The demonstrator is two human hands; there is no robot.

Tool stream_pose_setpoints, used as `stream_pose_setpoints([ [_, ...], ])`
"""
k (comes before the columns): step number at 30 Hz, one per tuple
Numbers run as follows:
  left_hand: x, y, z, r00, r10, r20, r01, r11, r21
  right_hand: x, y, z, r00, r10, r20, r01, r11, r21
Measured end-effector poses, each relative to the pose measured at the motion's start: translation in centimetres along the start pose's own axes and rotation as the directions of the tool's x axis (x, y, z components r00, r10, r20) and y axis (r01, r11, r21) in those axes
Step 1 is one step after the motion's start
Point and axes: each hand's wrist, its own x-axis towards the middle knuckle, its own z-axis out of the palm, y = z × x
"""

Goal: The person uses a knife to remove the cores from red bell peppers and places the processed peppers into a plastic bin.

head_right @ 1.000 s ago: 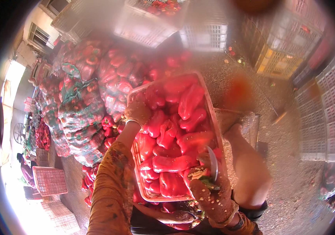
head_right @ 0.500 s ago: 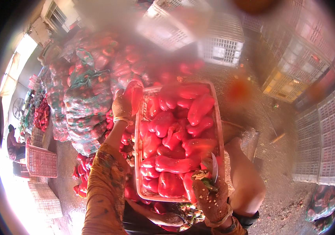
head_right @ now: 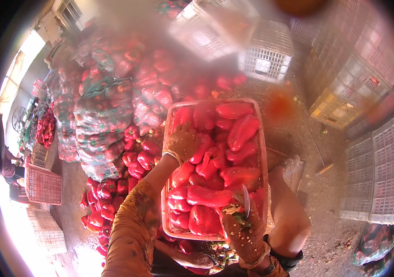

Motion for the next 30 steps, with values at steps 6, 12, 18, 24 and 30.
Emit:
stream_pose_setpoints([
  [6, 1.4, -4.0, 2.1, 0.949, -0.131, -0.288, 0.134, 0.991, -0.012, 0.7, 0.7, 0.2, 0.999, 0.03, 0.017, -0.03, 1.0, -0.002],
  [12, 2.5, -3.5, 7.0, 0.961, -0.271, 0.051, 0.27, 0.963, 0.017, 0.8, 0.3, -0.3, 0.998, 0.052, -0.037, -0.054, 0.998, -0.044],
  [18, 3.1, -2.9, 2.2, 0.909, -0.324, 0.26, 0.329, 0.944, 0.026, 0.3, 0.3, -0.9, 0.994, 0.036, 0.104, -0.029, 0.998, -0.064],
  [24, -4.6, -7.8, -1.1, 0.854, -0.04, 0.519, 0.263, 0.894, -0.363, -0.5, 3.4, 0.5, 0.668, 0.073, 0.74, 0.624, 0.487, -0.611],
  [30, -36.9, -10.9, -9.1, 0.691, -0.651, 0.314, 0.405, -0.011, -0.914, -1.6, 7.7, -4.1, 0.414, 0.273, 0.868, 0.777, 0.391, -0.493],
])
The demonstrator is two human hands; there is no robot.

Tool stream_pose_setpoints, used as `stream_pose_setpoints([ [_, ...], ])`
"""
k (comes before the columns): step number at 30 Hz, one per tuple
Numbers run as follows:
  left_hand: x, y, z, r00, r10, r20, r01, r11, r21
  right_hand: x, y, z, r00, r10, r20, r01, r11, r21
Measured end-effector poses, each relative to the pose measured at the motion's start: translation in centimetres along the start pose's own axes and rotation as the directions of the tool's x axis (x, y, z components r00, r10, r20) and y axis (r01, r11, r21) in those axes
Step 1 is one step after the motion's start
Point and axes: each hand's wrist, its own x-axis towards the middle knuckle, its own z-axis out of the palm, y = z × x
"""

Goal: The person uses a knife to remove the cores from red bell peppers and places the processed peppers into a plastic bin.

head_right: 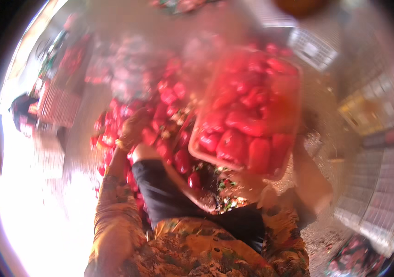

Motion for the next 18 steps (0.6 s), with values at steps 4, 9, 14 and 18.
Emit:
stream_pose_setpoints([
  [4, -23.0, -12.2, -13.3, 0.867, 0.448, -0.219, -0.007, 0.451, 0.893, -1.4, 0.2, 1.7, 0.988, 0.035, -0.149, -0.084, 0.939, -0.333],
  [9, -39.9, -21.5, -3.8, 0.859, -0.007, -0.511, 0.348, 0.74, 0.576, -7.1, -0.2, 6.0, 0.956, 0.026, -0.291, -0.198, 0.792, -0.578],
  [14, -37.8, -17.9, 4.2, 0.339, -0.684, -0.646, 0.766, 0.599, -0.233, -10.9, 0.3, 8.6, 0.947, -0.123, -0.297, -0.17, 0.593, -0.787],
  [18, -36.0, -15.5, 6.1, 0.517, -0.715, -0.47, 0.733, 0.654, -0.189, -9.9, -4.1, 9.0, 0.783, 0.348, -0.516, -0.545, 0.784, -0.298],
])
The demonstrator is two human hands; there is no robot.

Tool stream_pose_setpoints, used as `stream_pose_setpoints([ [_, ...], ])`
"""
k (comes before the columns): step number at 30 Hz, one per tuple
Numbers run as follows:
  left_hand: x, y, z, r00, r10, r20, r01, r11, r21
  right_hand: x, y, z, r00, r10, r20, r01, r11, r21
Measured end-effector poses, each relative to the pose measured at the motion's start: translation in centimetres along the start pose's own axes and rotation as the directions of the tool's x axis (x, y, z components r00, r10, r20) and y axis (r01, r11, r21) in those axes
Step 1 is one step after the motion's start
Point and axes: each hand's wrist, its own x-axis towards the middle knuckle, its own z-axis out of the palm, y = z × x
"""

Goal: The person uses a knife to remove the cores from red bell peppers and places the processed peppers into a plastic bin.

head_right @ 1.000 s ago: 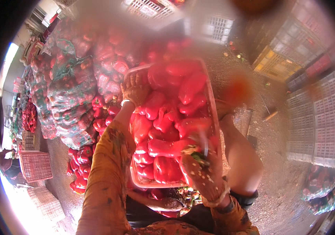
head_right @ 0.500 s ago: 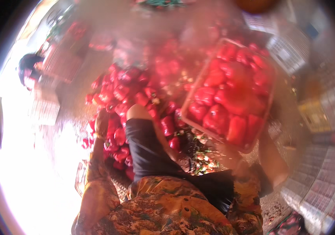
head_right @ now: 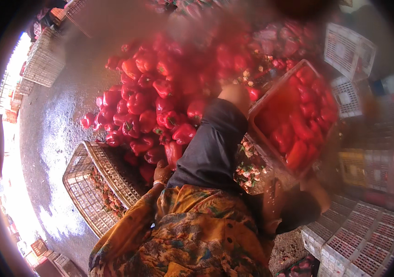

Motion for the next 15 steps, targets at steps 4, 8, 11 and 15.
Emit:
stream_pose_setpoints([
  [4, 8.2, -6.3, 7.0, 0.965, 0.154, -0.212, -0.067, 0.926, 0.371, 1.3, -1.9, -0.9, 0.982, -0.158, -0.102, 0.144, 0.981, -0.128],
  [8, 9.2, -1.1, 9.3, 0.947, -0.072, -0.313, 0.197, 0.9, 0.388, 0.4, -1.6, -2.9, 0.902, -0.429, -0.038, 0.379, 0.833, -0.402],
  [11, 9.5, 1.3, 7.4, 0.935, -0.165, -0.315, 0.28, 0.888, 0.365, -0.4, -4.1, -3.2, 0.981, -0.172, -0.087, 0.163, 0.981, -0.103],
  [15, 9.3, -0.1, 4.1, 0.983, -0.057, -0.172, 0.08, 0.988, 0.134, -0.3, -11.6, -4.5, 0.919, 0.392, 0.053, -0.357, 0.765, 0.537],
])
